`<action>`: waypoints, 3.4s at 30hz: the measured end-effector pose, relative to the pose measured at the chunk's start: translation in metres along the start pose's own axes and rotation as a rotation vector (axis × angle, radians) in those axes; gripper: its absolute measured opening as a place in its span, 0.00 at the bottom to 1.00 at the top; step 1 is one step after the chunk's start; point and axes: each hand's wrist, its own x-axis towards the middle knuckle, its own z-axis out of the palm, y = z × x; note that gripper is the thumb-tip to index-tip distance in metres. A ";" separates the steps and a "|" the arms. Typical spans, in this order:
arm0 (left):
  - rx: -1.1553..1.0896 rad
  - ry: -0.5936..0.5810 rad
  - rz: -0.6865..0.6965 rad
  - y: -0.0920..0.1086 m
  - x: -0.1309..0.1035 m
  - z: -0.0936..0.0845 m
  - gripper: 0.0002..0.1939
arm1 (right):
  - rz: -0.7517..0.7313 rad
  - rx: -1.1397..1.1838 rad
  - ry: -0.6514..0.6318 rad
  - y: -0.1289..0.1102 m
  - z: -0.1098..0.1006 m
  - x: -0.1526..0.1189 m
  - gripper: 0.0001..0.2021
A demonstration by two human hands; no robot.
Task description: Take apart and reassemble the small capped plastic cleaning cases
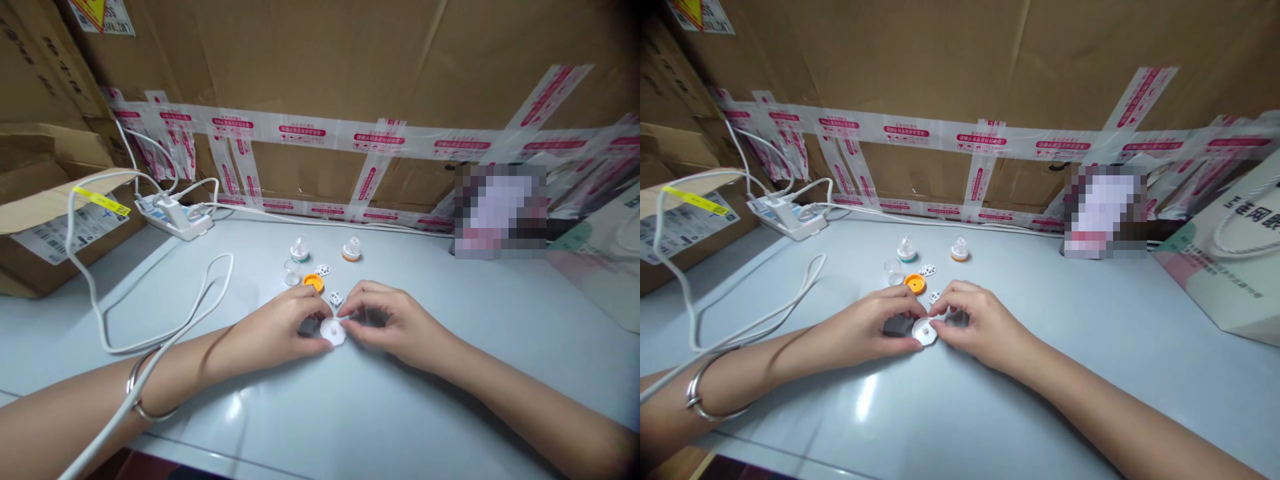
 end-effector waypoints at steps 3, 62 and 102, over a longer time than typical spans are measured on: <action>0.000 0.001 0.000 0.000 0.001 0.001 0.08 | -0.022 -0.031 0.003 -0.001 0.002 0.001 0.04; 0.004 -0.003 0.336 -0.017 0.004 -0.008 0.09 | -0.496 -0.180 0.117 0.027 0.014 -0.010 0.07; 0.237 -0.008 -0.008 -0.019 0.006 -0.043 0.06 | -0.384 -0.111 0.116 0.019 0.011 -0.010 0.09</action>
